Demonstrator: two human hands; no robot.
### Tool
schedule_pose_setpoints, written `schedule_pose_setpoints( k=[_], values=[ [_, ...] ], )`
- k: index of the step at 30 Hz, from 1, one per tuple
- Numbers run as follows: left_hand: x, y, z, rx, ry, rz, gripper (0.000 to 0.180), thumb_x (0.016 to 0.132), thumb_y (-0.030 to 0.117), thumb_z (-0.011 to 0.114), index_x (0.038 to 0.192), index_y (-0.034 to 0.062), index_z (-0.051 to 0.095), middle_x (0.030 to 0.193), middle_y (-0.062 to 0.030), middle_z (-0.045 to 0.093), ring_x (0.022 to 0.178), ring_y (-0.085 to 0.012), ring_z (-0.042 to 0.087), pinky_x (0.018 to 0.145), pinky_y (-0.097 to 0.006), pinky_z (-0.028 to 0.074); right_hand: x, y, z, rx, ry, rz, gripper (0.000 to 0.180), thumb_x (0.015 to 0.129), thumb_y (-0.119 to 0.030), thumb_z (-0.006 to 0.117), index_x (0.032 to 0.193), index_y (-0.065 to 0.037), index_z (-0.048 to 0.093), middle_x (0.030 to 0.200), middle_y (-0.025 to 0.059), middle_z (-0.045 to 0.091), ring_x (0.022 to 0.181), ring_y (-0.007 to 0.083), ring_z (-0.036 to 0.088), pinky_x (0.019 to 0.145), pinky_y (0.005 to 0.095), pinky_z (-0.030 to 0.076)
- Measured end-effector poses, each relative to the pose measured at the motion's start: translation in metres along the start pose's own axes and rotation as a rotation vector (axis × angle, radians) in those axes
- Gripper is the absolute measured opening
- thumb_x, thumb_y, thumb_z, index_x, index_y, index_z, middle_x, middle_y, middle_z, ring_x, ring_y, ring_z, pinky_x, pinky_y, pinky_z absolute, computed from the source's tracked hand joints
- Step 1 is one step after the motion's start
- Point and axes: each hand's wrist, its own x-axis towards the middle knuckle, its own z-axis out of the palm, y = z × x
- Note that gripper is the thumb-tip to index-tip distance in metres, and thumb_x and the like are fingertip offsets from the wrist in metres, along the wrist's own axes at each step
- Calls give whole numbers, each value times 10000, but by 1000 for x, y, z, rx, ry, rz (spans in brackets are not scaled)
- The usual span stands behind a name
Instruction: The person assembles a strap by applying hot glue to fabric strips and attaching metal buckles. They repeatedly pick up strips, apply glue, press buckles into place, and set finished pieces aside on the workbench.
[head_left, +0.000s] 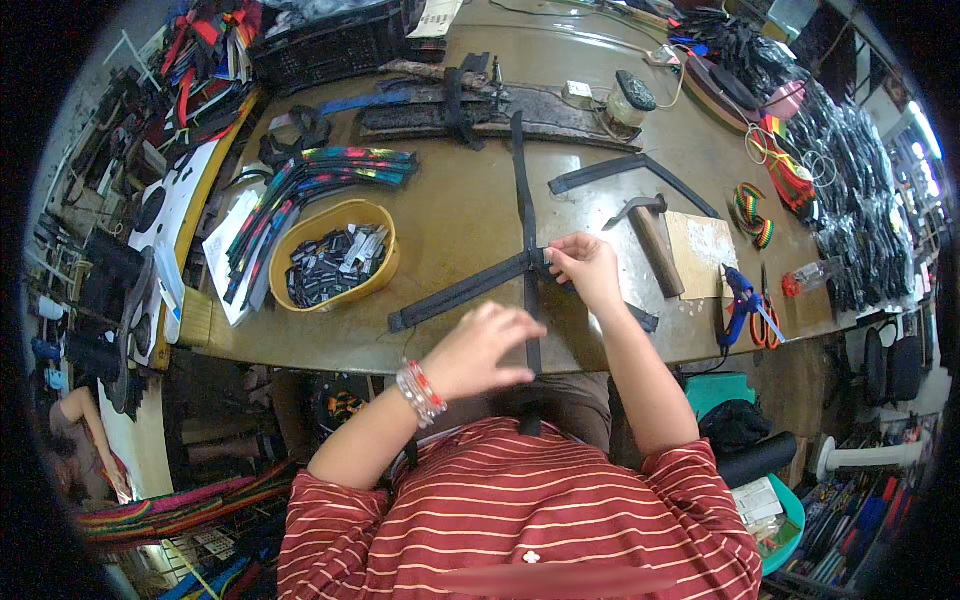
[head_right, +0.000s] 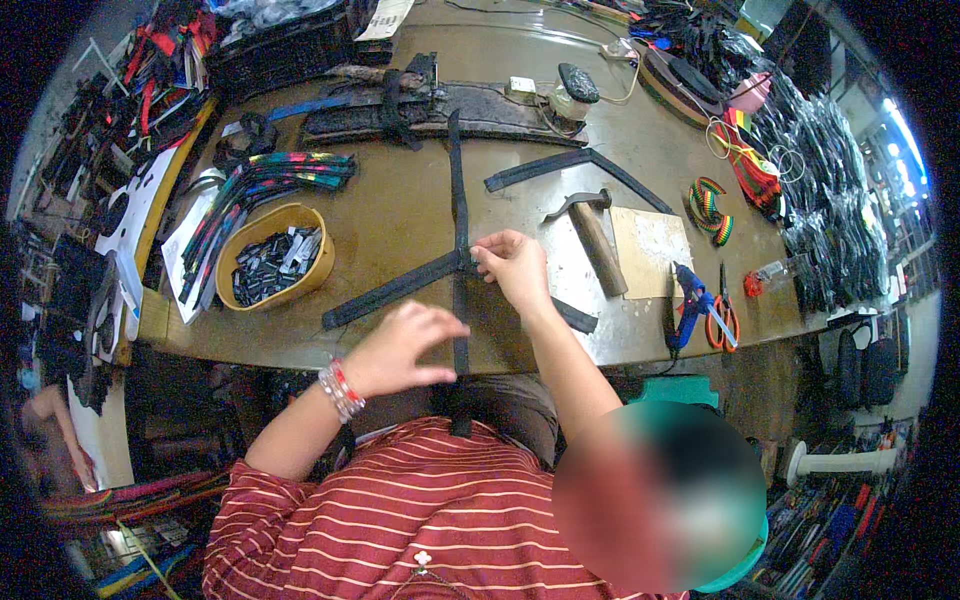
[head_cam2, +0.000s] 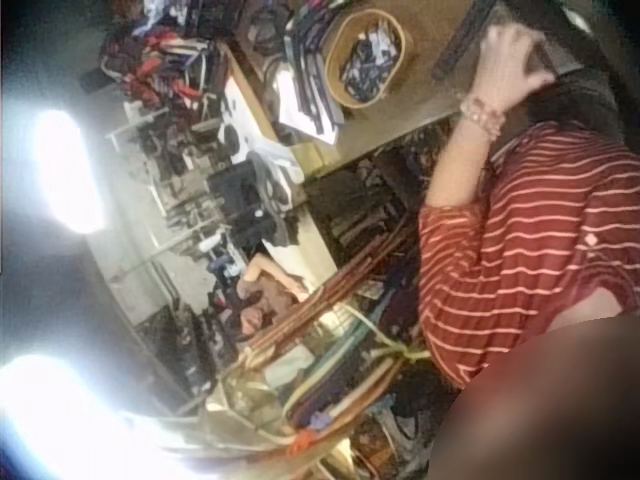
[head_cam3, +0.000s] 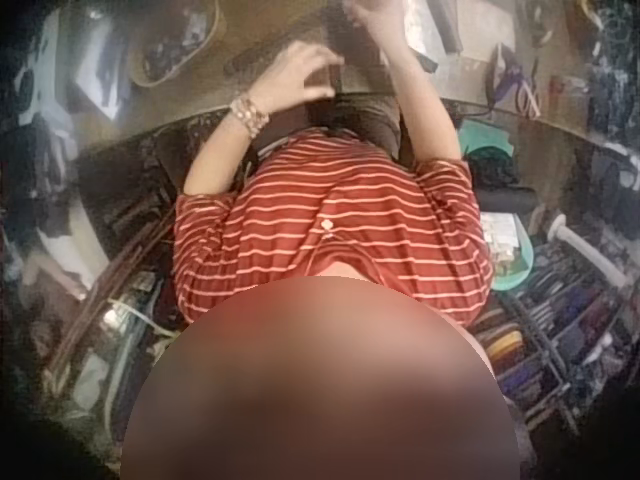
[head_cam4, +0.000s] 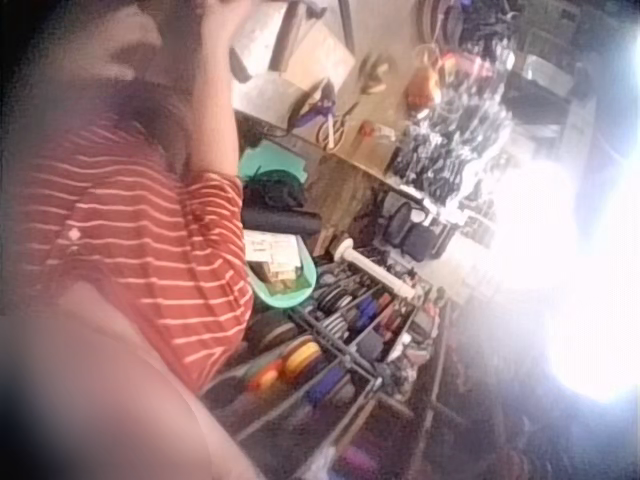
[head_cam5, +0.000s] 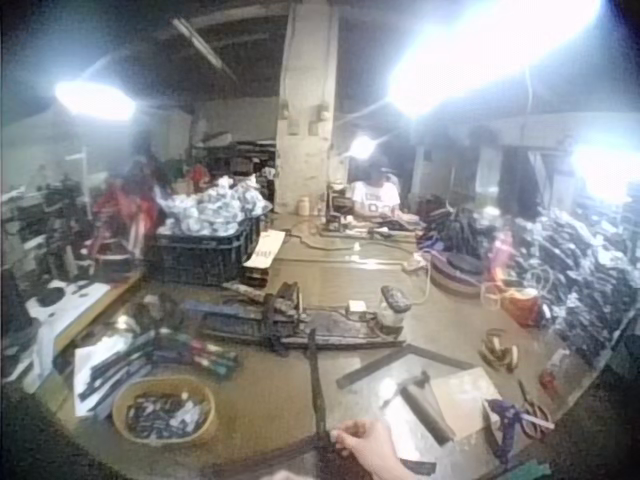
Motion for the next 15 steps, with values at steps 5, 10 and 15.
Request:
schedule_pose_setpoints(
  k=[5, 10, 15],
  values=[
    [-22, 2, 32, 173, 40, -54, 431, 718, 255, 679, 1123, 143, 588, 1192, -31, 543, 1089, -250, 473, 935, -418, 378, 3, 27, 9, -163, 78, -27, 149, 784, -85, 712, 872, 25, 665, 709, 85, 678, 585, 89, 608, 488, 239, 482],
    [-14, 4, 46, 257, 163, -85, 390, 700, 230, 679, 1069, 140, 588, 1134, -19, 552, 1016, -238, 487, 866, -412, 390, 3, 19, 15, -364, 106, -95, 167, 763, -88, 718, 883, 15, 664, 730, 137, 685, 619, 190, 654, 564, 316, 513],
    [-5, 8, 48, 312, 151, -109, 343, 700, 178, 679, 1027, 118, 598, 1043, -29, 544, 951, -237, 500, 832, -385, 410, -2, 15, 1, -469, 51, -257, 197, 760, -60, 682, 945, 4, 664, 840, 163, 678, 720, 287, 660, 675, 364, 524]
  ],
)
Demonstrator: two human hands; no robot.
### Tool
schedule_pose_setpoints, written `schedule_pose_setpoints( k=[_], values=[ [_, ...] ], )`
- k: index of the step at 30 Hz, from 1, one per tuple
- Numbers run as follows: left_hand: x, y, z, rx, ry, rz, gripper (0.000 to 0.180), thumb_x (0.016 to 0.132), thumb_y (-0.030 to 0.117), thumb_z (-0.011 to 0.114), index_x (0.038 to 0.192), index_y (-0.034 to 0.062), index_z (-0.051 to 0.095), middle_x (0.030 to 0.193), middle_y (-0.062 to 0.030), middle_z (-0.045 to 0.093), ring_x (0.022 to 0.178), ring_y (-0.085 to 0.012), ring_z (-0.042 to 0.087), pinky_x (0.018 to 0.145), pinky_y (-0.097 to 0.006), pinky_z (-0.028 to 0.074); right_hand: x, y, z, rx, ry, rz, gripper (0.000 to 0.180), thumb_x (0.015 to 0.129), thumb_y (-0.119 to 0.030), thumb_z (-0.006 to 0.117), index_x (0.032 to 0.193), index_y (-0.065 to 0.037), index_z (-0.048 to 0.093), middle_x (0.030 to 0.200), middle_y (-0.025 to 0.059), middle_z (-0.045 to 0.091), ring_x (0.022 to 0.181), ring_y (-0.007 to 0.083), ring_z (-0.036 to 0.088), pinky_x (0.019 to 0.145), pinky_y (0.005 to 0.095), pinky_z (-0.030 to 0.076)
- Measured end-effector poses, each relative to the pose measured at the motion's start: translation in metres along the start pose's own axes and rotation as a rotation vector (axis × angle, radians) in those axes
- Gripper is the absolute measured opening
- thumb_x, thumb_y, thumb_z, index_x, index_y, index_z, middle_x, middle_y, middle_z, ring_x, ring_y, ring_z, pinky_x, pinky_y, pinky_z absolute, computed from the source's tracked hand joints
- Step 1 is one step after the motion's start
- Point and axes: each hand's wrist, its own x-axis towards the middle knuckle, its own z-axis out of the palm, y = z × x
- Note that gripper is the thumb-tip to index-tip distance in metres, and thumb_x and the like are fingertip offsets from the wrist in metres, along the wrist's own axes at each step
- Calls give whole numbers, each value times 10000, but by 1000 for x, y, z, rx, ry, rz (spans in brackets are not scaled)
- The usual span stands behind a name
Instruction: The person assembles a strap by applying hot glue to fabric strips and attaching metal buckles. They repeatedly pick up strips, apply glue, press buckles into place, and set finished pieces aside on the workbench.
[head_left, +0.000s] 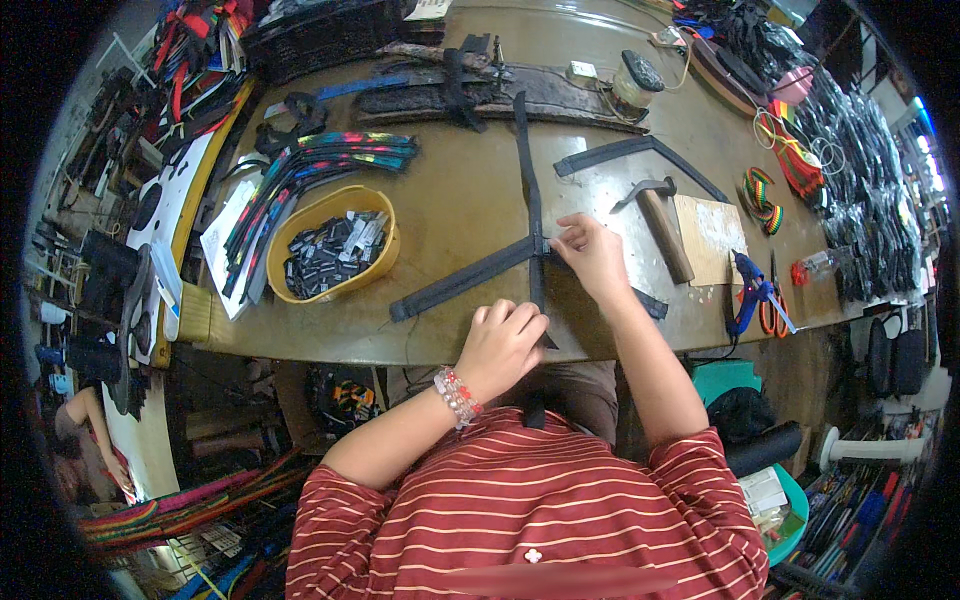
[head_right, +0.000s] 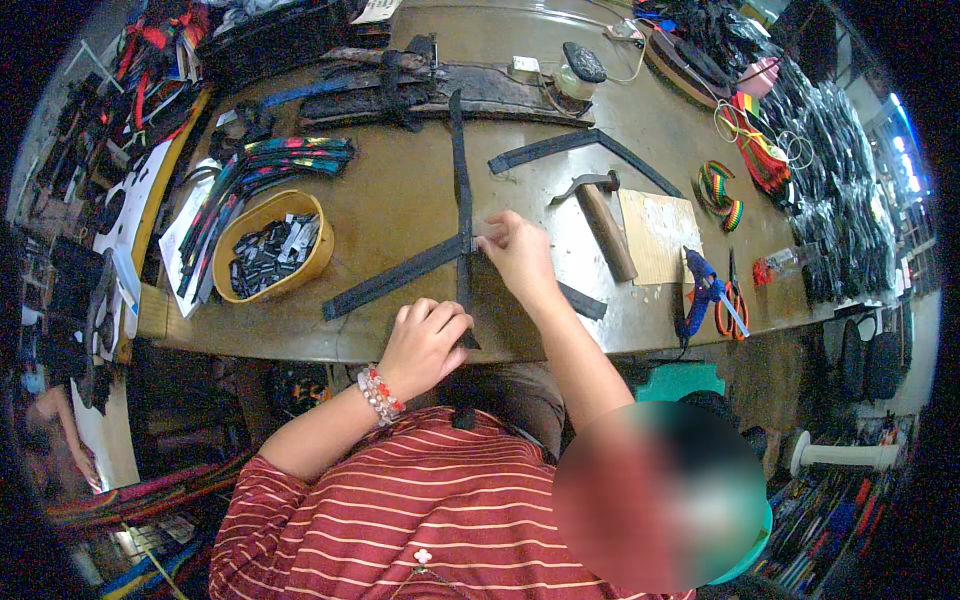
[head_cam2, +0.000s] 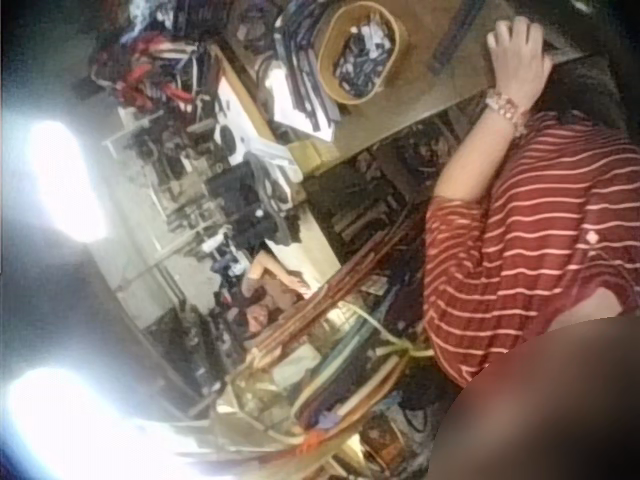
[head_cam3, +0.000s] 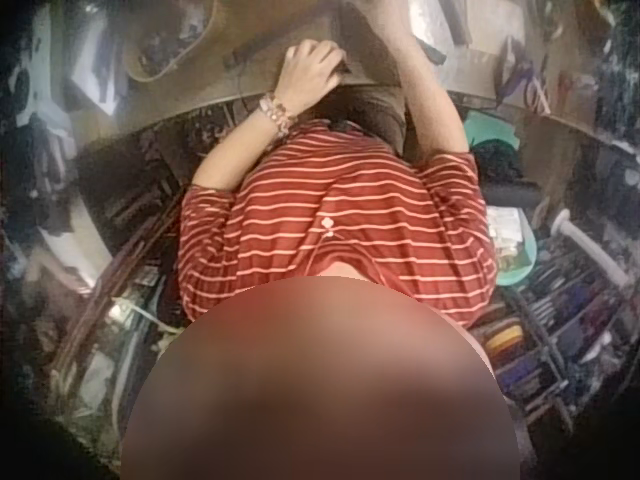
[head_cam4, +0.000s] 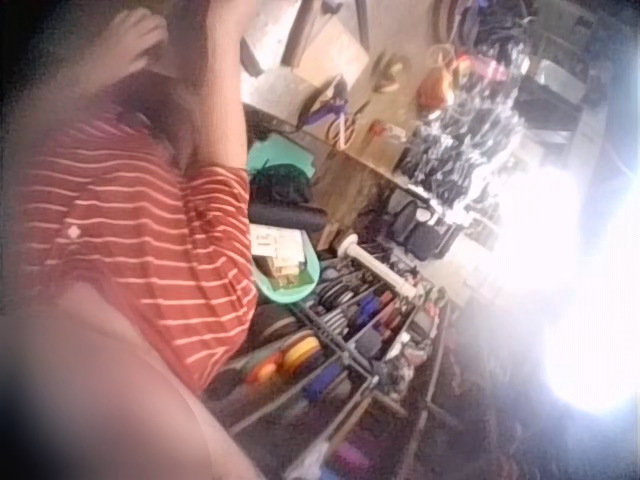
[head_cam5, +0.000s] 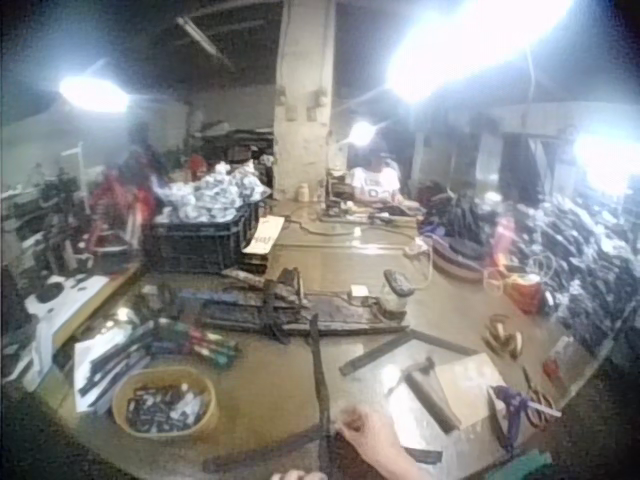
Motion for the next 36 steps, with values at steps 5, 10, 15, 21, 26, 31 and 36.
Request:
schedule_pose_setpoints(
  k=[5, 10, 15, 21, 26, 31, 36],
  values=[
    [18, -17, 4, -61, 74, 104, 277, 722, 114, 645, 992, 70, 604, 922, -67, 521, 864, -251, 532, 752, -367, 475, -16, 17, -14, -220, -50, -484, 277, 747, -10, 583, 1010, -25, 669, 956, 122, 643, 909, 287, 597, 802, 359, 495],
    [63, -50, 3, -25, 16, 281, 198, 751, 39, 575, 945, 53, 610, 849, -92, 530, 816, -263, 557, 718, -344, 486, -28, 24, -7, -325, -35, -608, 298, 745, -58, 564, 1030, -24, 643, 1017, 86, 600, 947, 259, 544, 861, 333, 466],
    [119, -91, -5, -377, 89, -75, 39, 790, 44, 656, 824, 27, 654, 796, -98, 612, 703, -198, 635, 637, -296, 514, -26, 28, -6, -369, -52, -626, 353, 708, -27, 582, 1060, -38, 615, 1081, 79, 592, 921, 250, 544, 855, 329, 465],
    [137, -103, -1, -673, -252, -425, 145, 822, 84, 691, 884, -17, 609, 813, -46, 599, 563, -82, 604, 473, -223, 498, -26, 22, -7, -348, -75, -623, 296, 769, -75, 517, 1053, -23, 581, 1151, 90, 567, 960, 249, 530, 868, 347, 459],
    [139, -101, -1, -590, -271, -337, 128, 828, 69, 673, 852, -17, 581, 773, -38, 572, 556, -85, 602, 466, -228, 494, -26, 29, -3, -367, -85, -600, 307, 777, -79, 509, 1072, -29, 575, 1157, 89, 565, 963, 247, 531, 881, 347, 453],
    [138, -105, 6, -534, -246, -282, 141, 832, 71, 659, 853, -9, 546, 761, -67, 559, 526, -107, 593, 448, -243, 488, -29, 25, -1, -431, -69, -616, 303, 778, -96, 513, 1067, -48, 592, 1120, 81, 571, 984, 242, 532, 887, 386, 434],
    [153, -103, -3, -502, -213, -535, 331, 798, 137, 721, 1009, 39, 485, 770, -100, 589, 490, -120, 582, 414, -263, 475, 1, -26, -10, -683, -290, -569, 295, 801, -148, 524, 1078, -104, 616, 1054, 83, 618, 953, 259, 569, 898, 442, 400]
  ],
)
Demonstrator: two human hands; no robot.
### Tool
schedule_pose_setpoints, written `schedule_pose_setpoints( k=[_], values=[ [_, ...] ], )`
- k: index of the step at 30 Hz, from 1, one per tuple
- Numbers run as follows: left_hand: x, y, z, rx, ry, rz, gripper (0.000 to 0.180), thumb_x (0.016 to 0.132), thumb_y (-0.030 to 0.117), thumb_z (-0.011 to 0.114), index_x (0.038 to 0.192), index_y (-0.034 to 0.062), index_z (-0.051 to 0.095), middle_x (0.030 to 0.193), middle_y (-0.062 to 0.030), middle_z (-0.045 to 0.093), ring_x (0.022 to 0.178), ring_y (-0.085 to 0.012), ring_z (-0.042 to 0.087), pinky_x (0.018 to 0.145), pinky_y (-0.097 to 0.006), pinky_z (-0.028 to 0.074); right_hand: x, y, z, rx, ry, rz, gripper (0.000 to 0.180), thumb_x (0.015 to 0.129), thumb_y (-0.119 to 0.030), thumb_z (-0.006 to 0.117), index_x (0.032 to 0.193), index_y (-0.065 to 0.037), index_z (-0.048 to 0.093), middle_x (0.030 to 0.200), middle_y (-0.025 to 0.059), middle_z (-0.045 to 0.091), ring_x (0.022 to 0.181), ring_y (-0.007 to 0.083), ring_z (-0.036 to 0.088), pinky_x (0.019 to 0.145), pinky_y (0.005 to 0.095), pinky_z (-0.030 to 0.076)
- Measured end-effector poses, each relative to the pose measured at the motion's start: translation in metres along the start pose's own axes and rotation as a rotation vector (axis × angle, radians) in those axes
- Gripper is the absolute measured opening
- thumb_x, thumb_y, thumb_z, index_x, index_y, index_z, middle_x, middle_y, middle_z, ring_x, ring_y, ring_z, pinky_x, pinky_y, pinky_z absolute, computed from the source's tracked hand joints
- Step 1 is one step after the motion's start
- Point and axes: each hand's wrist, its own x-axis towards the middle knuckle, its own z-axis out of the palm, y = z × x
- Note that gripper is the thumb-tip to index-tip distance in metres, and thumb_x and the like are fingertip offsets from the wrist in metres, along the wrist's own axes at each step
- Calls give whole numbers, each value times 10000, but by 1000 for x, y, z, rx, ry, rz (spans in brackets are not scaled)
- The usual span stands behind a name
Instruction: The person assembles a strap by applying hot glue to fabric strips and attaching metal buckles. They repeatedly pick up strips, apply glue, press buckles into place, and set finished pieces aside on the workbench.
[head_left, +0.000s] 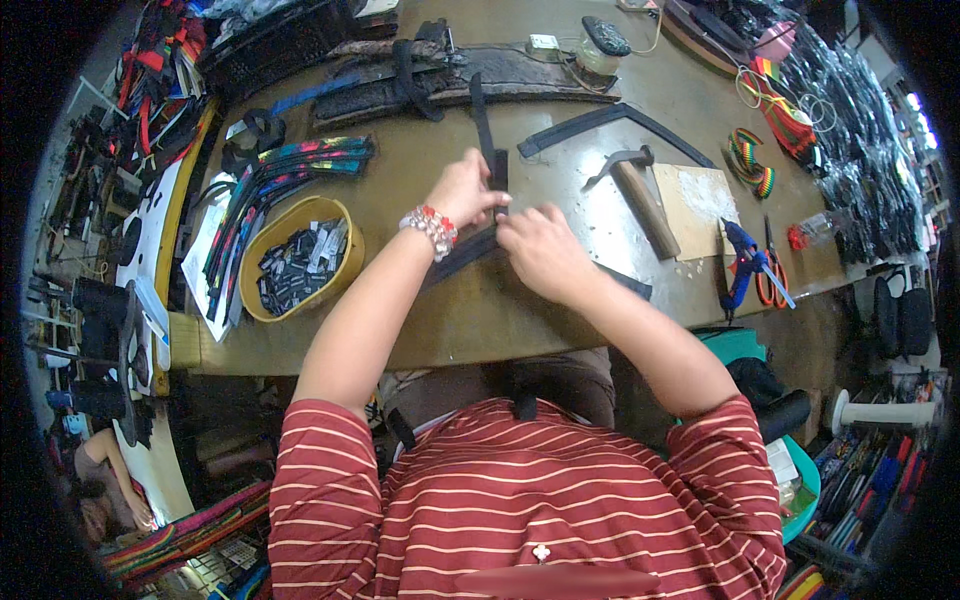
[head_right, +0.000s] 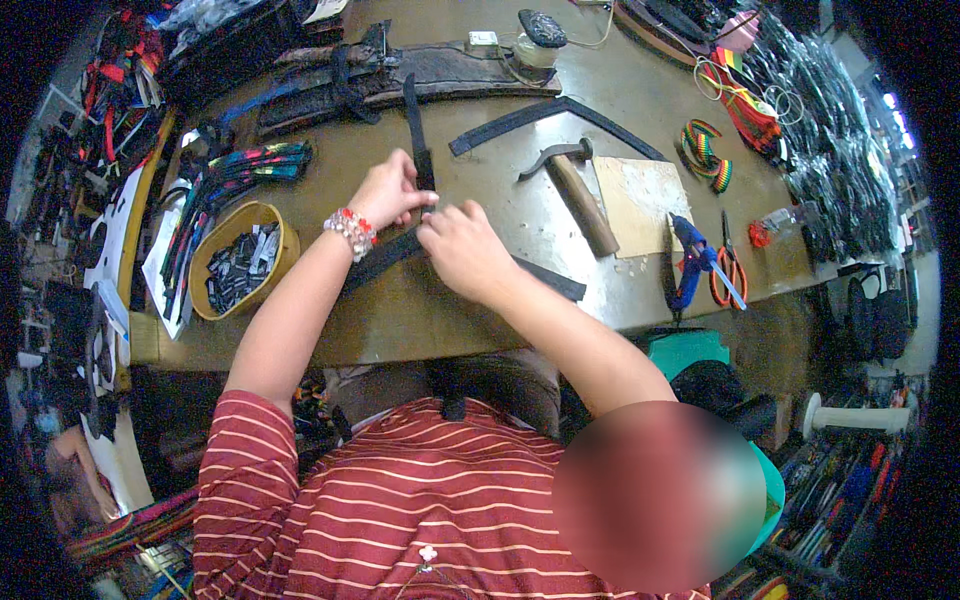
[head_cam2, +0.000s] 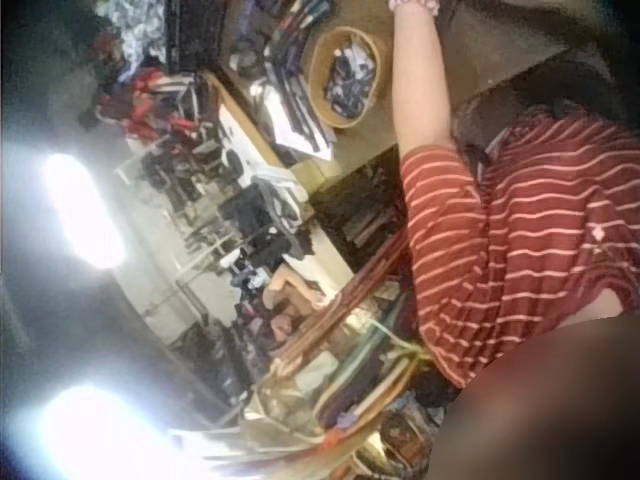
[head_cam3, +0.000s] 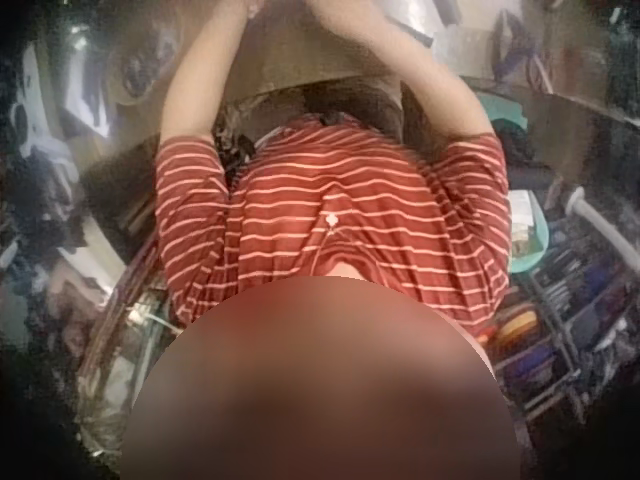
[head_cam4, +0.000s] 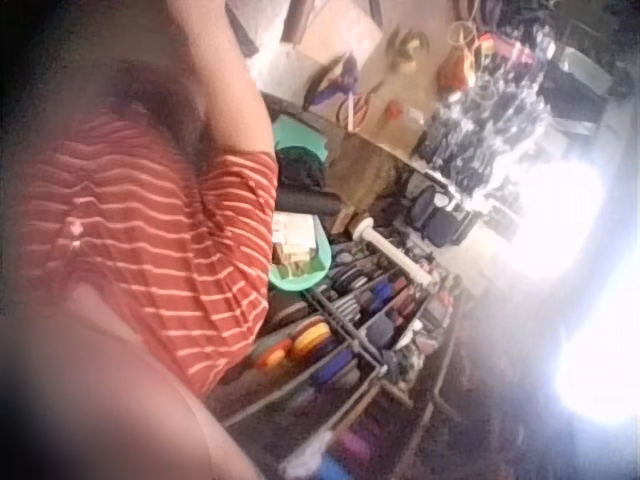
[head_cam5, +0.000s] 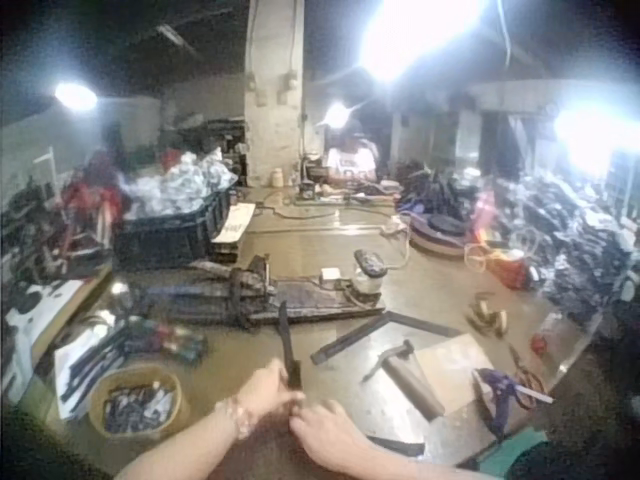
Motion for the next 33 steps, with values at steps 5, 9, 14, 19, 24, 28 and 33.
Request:
schedule_pose_setpoints(
  k=[5, 9, 14, 19, 24, 28, 33],
  values=[
    [-66, 13, 24, 390, 462, 258, 571, 840, 433, 604, 1278, 106, 439, 1279, -275, 446, 1151, -353, 486, 931, -500, 389, -12, 83, -12, 591, 340, 672, 486, 882, -149, 555, 1353, -133, 436, 1237, 165, 560, 1073, 287, 565, 903, 374, 440],
    [-132, 8, 82, 693, 157, 274, 723, 811, 697, 435, 1420, 317, 351, 1492, -260, 154, 1370, -477, 114, 1073, -639, 71, -85, 125, 19, -405, 83, 847, 495, 895, -371, 559, 1357, -225, 455, 972, 171, 592, 938, 315, 582, 759, 409, 452],
    [-159, 9, 94, 614, 7, 376, 723, 761, 718, 499, 1383, 361, 406, 1485, -302, 100, 1387, -461, 70, 1066, -647, 65, -93, 60, -39, 702, 352, 858, 451, 958, -233, 490, 1401, -210, 403, 737, 109, 554, 629, 168, 560, 643, 350, 494],
    [-169, 10, 90, 621, 54, 349, 760, 701, 716, 572, 1378, 427, 384, 1480, -339, 0, 1387, -482, 18, 1027, -699, 54, -94, -50, -43, 313, 407, 518, 497, 923, -222, 541, 1395, -272, 395, 781, 213, 622, 705, 365, 636, 641, 445, 513],
    [-169, 7, 92, 623, 78, 363, 774, 681, 696, 608, 1372, 418, 399, 1476, -341, 29, 1391, -470, 29, 1045, -675, 66, -113, -46, -21, 498, 288, 566, 528, 911, -220, 551, 1405, -269, 372, 872, 256, 618, 745, 418, 625, 638, 477, 497],
    [-168, 7, 93, 607, 67, 326, 749, 679, 672, 632, 1342, 369, 458, 1475, -344, 36, 1396, -458, 33, 1059, -656, 70, -117, -65, -26, 361, 428, 444, 518, 909, -217, 552, 1398, -258, 387, 812, 218, 602, 701, 386, 625, 595, 460, 497],
    [-171, 1, 100, 626, 185, 482, 608, 725, 524, 675, 1269, 287, 545, 1499, -246, 129, 1391, -413, 116, 1065, -637, 118, -126, -26, -23, 654, 212, 577, 492, 924, -202, 535, 1396, -238, 401, 989, 189, 641, 823, 344, 654, 696, 402, 524]
  ],
)
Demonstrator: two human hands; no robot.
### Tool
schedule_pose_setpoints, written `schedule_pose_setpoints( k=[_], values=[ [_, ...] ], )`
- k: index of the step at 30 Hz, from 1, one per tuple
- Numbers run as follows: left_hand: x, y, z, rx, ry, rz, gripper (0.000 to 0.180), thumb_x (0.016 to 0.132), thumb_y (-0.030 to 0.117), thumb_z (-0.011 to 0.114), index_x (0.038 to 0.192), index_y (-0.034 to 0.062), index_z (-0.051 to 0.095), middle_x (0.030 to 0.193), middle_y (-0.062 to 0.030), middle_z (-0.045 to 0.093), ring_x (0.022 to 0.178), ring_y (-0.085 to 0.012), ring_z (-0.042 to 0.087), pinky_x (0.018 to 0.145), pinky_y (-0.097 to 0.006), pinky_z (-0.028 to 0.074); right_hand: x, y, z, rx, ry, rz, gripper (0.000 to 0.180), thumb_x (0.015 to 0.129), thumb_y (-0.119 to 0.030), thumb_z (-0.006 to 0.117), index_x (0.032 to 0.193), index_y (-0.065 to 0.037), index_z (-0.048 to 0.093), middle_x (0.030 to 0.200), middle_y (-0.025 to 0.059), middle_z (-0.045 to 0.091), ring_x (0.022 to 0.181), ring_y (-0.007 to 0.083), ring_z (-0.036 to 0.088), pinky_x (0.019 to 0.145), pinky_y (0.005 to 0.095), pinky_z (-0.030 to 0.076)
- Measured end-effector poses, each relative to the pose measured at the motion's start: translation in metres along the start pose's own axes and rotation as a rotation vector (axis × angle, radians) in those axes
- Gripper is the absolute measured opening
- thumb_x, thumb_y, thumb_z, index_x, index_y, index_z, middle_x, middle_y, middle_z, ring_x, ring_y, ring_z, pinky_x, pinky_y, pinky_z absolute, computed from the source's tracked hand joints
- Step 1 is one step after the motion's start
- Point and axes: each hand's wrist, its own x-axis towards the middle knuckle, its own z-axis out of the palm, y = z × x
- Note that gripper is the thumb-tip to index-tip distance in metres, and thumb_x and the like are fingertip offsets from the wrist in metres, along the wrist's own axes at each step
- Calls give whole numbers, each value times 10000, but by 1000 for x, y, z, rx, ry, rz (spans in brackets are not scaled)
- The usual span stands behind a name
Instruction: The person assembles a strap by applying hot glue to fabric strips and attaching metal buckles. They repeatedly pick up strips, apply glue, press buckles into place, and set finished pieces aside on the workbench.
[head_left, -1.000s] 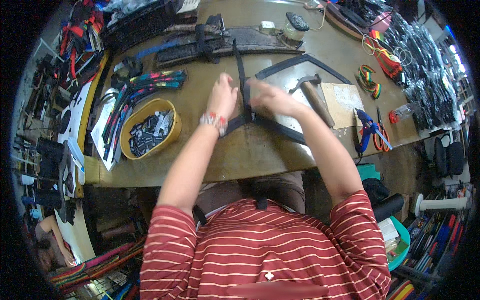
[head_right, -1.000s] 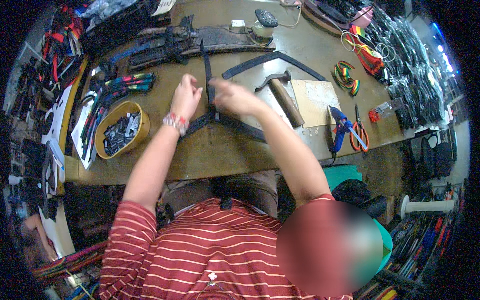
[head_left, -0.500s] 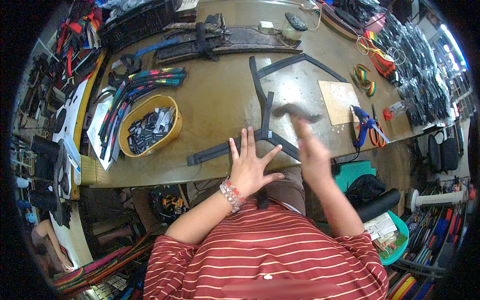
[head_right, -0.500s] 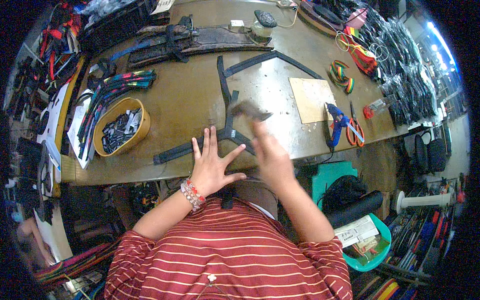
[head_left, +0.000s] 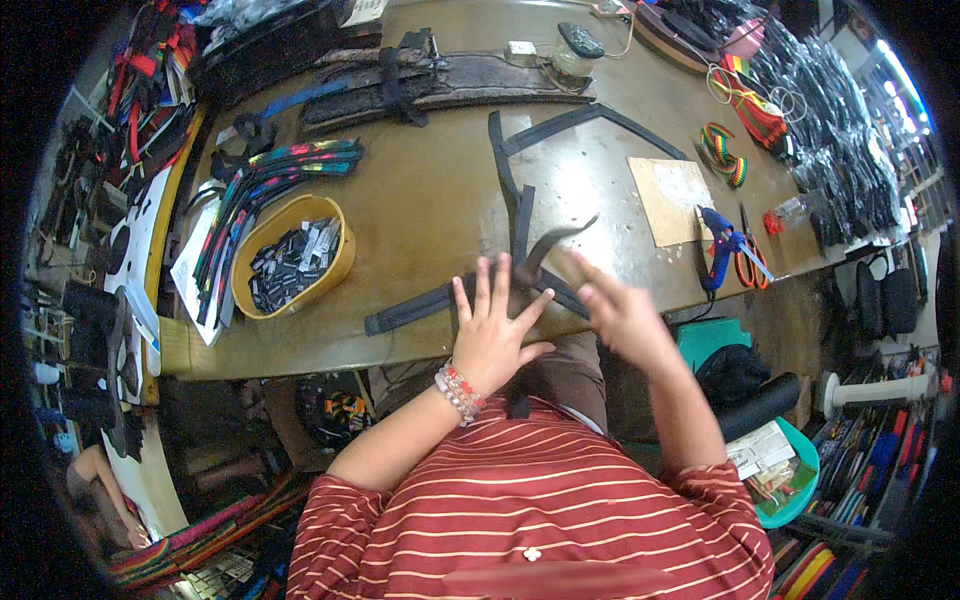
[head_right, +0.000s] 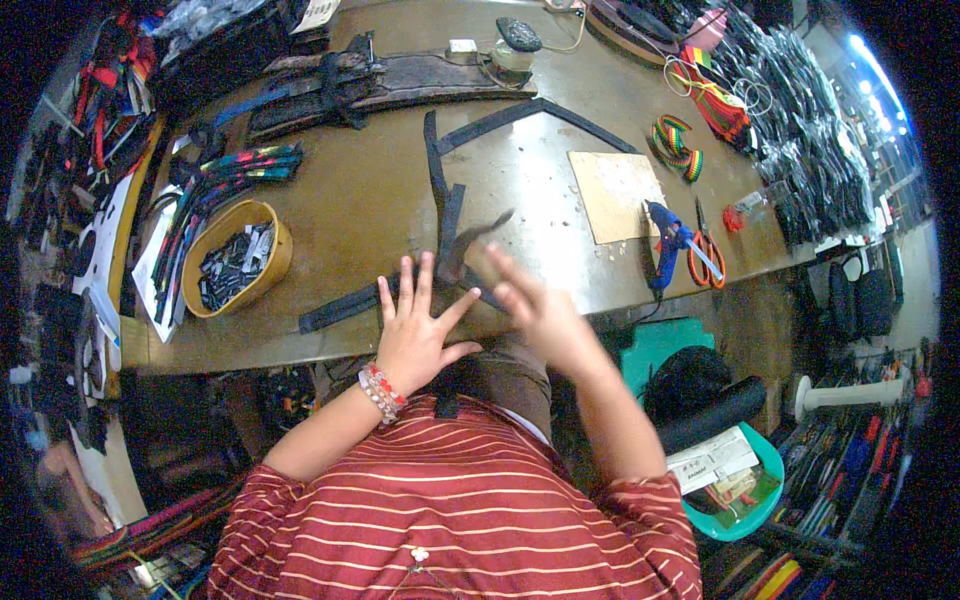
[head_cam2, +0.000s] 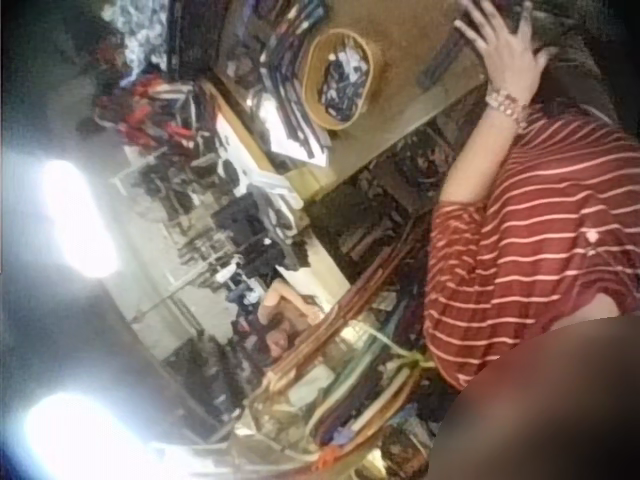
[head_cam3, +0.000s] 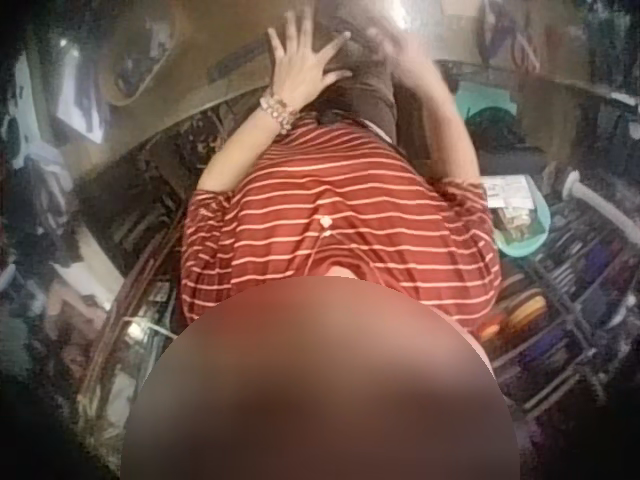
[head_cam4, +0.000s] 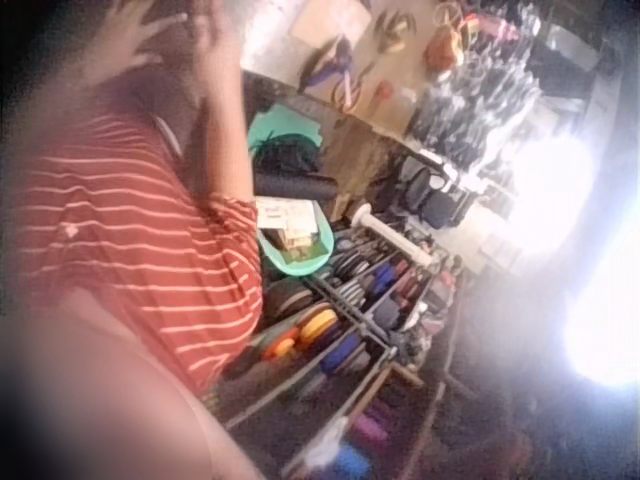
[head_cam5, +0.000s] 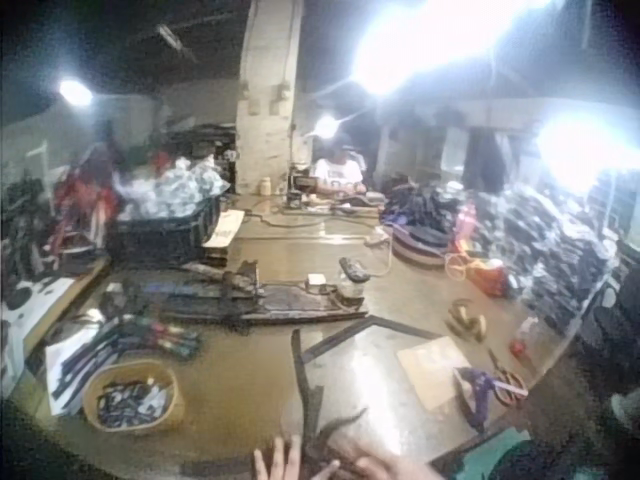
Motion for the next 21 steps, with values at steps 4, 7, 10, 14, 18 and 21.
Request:
schedule_pose_setpoints(
  k=[4, 7, 10, 14, 18, 21],
  values=[
    [5, 8, -10, -45, -133, 214, 435, 764, 260, 652, 1174, 141, 571, 1119, -128, 508, 1065, -291, 491, 895, -437, 429, 45, 73, -25, -331, 420, -136, 491, 851, -148, 627, 1311, -281, 518, 808, 148, 584, 714, 334, 586, 667, 407, 485],
    [37, 6, -41, -230, -5, 216, 261, 782, 101, 559, 1038, 48, 565, 865, -112, 519, 764, -286, 549, 680, -381, 504, 66, 106, -32, -681, 565, -85, 529, 795, -181, 677, 1281, -338, 539, 818, 106, 534, 736, 284, 557, 668, 406, 469],
    [91, -37, -81, -390, 282, 2, 248, 897, 225, 591, 753, 25, 564, 698, -103, 565, 666, -219, 583, 622, -310, 501, 67, 118, -30, -849, 545, 64, 525, 789, -187, 681, 1272, -341, 546, 841, 85, 529, 779, 267, 546, 688, 391, 459],
    [96, -83, -89, -1576, 350, -460, 295, 952, 238, 530, 987, -49, 586, 988, -129, 643, 818, -165, 647, 774, -302, 558, 60, 120, -34, -813, 471, 63, 493, 786, -178, 682, 1249, -306, 570, 853, 86, 533, 806, 262, 551, 706, 390, 458],
    [35, -83, -63, -1962, -21, -775, 306, 949, 230, 535, 1008, -67, 577, 976, -143, 651, 826, -188, 652, 810, -321, 550, 68, 101, -43, -668, 469, 28, 404, 774, -179, 695, 1166, -251, 629, 903, 100, 553, 848, 276, 564, 740, 409, 461],
    [30, -87, -48, -1544, -156, -543, 255, 940, 202, 555, 1027, -34, 596, 933, -101, 654, 772, -180, 639, 716, -307, 538, 96, 63, -21, -472, 440, -74, 203, 780, -191, 689, 966, -111, 692, 1002, 138, 607, 956, 304, 583, 819, 396, 467]
  ],
)
